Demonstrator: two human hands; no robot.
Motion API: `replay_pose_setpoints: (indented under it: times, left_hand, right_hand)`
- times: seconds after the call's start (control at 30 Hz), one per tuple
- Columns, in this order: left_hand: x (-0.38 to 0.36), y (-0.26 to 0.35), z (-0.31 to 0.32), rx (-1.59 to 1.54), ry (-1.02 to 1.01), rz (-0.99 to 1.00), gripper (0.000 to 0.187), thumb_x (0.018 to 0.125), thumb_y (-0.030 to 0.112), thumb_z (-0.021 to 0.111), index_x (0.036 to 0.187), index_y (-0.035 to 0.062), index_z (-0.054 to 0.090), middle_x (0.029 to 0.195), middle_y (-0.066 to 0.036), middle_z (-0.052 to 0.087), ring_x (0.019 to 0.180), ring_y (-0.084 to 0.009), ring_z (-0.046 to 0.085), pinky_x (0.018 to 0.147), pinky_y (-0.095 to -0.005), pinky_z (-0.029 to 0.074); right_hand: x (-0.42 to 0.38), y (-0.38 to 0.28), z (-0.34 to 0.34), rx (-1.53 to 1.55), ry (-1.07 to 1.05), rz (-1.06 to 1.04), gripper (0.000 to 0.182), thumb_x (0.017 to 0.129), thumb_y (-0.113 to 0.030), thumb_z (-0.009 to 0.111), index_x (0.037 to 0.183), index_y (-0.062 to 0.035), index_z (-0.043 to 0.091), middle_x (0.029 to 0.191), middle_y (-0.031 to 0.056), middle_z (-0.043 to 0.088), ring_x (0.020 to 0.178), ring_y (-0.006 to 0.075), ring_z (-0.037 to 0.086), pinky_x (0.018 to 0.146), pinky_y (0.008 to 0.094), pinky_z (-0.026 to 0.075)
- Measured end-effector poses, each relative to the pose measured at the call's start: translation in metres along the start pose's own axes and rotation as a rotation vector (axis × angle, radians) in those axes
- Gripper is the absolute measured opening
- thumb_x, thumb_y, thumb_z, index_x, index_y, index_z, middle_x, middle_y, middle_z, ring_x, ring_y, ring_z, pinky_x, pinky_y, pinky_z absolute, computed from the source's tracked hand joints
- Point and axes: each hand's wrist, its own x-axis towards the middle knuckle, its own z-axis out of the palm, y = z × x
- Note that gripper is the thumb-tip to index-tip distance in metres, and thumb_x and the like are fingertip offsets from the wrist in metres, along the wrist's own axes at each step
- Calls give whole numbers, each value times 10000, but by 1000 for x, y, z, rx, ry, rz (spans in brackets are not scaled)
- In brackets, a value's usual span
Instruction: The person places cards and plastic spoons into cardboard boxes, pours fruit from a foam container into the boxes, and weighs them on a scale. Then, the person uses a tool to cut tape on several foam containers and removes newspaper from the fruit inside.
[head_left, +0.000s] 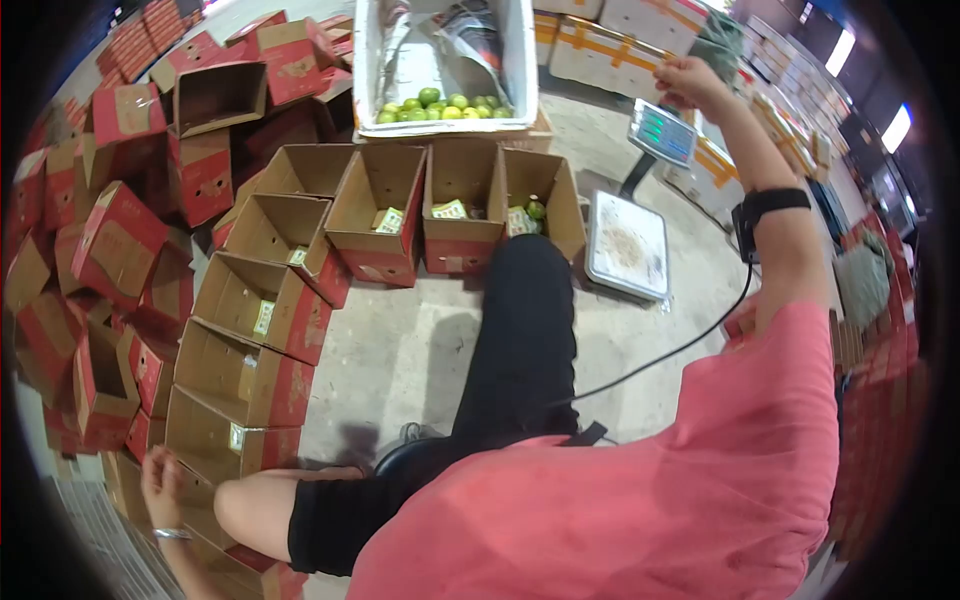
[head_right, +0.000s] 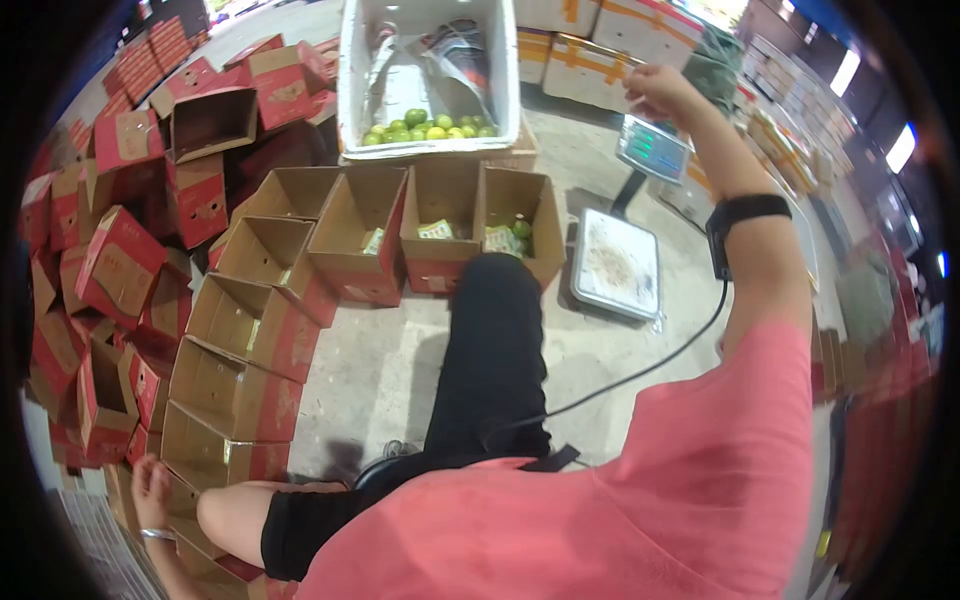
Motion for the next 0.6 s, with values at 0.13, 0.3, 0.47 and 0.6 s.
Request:
replay_pose_setpoints:
  times: [0.13,0.3,0.47,0.6]
  left_hand:
    - [-74,-73,83,-207,148,-332,224,852,114,565,1066,51,545,904,-28,613,780,-128,563,691,-270,470]
    - [-67,-89,218,-281,-51,-602,239,852,119,567,1078,44,541,922,-36,613,802,-135,565,703,-274,472]
    - [11,-71,287,-271,-226,-570,254,852,123,568,1089,36,537,940,-44,612,825,-142,567,714,-278,474]
    - [103,-52,333,-232,-323,-514,266,852,126,570,1098,31,533,955,-50,611,842,-147,568,723,-282,475]
  right_hand:
    - [32,22,60,-64,-199,-49,233,829,-263,593,910,-45,610,765,39,603,622,138,618,490,225,438]
    - [44,60,100,-33,-269,20,247,844,-249,570,940,-25,605,791,76,615,633,163,636,478,256,456]
    - [59,63,129,-83,-304,81,183,858,-206,550,947,-57,610,815,54,629,626,140,633,517,250,473]
    - [83,62,168,-188,-293,-28,189,834,-174,560,936,-30,625,786,87,639,616,154,631,571,290,496]
